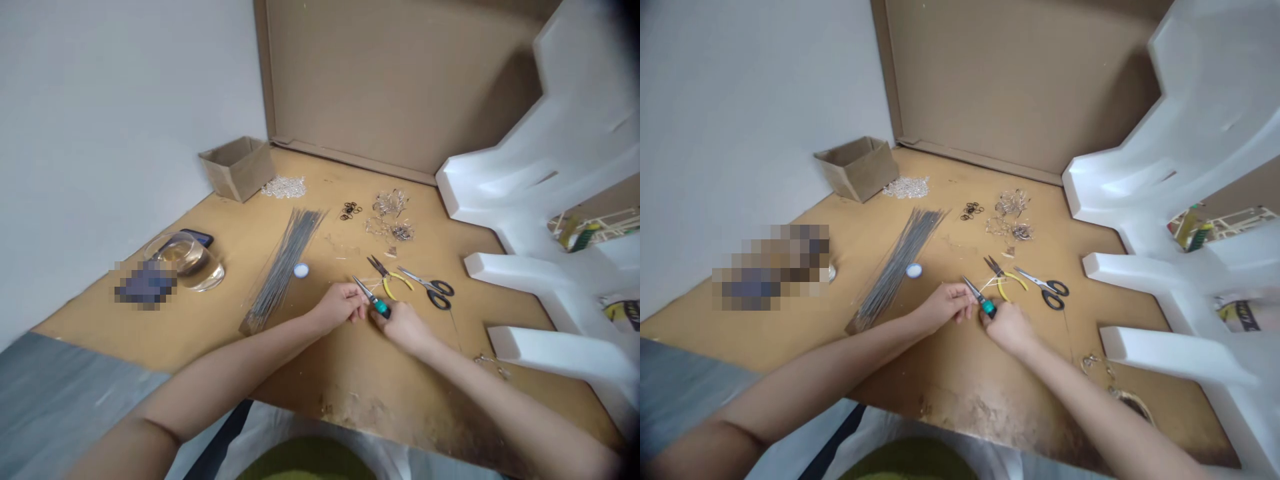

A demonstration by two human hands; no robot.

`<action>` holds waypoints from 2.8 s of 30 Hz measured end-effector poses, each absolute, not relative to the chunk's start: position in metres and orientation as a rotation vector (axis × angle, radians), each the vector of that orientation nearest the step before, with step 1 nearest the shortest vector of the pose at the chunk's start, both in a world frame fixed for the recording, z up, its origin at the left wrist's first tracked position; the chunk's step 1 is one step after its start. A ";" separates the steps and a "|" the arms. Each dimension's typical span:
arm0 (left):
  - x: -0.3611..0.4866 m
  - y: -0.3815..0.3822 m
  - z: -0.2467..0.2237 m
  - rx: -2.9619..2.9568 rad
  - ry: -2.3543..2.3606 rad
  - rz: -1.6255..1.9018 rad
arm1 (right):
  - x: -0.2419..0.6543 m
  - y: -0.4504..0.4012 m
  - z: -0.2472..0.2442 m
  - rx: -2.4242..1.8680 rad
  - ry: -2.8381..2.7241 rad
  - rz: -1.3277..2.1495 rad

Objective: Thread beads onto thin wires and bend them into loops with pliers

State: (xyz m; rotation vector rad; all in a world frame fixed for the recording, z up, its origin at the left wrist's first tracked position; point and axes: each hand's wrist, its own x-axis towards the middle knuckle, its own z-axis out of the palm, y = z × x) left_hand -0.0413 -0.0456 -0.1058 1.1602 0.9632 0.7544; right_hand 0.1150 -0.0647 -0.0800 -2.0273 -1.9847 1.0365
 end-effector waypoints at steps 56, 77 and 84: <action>-0.080 -0.010 -0.098 0.919 0.952 1.062 | 0.124 0.040 -0.051 -1.566 -3.163 -0.177; -0.082 -0.008 -0.096 0.921 0.961 1.083 | 0.143 0.039 0.022 -1.677 -2.507 0.135; -0.082 -0.008 -0.098 0.912 0.954 1.089 | 0.128 0.016 0.019 -1.377 -2.018 0.743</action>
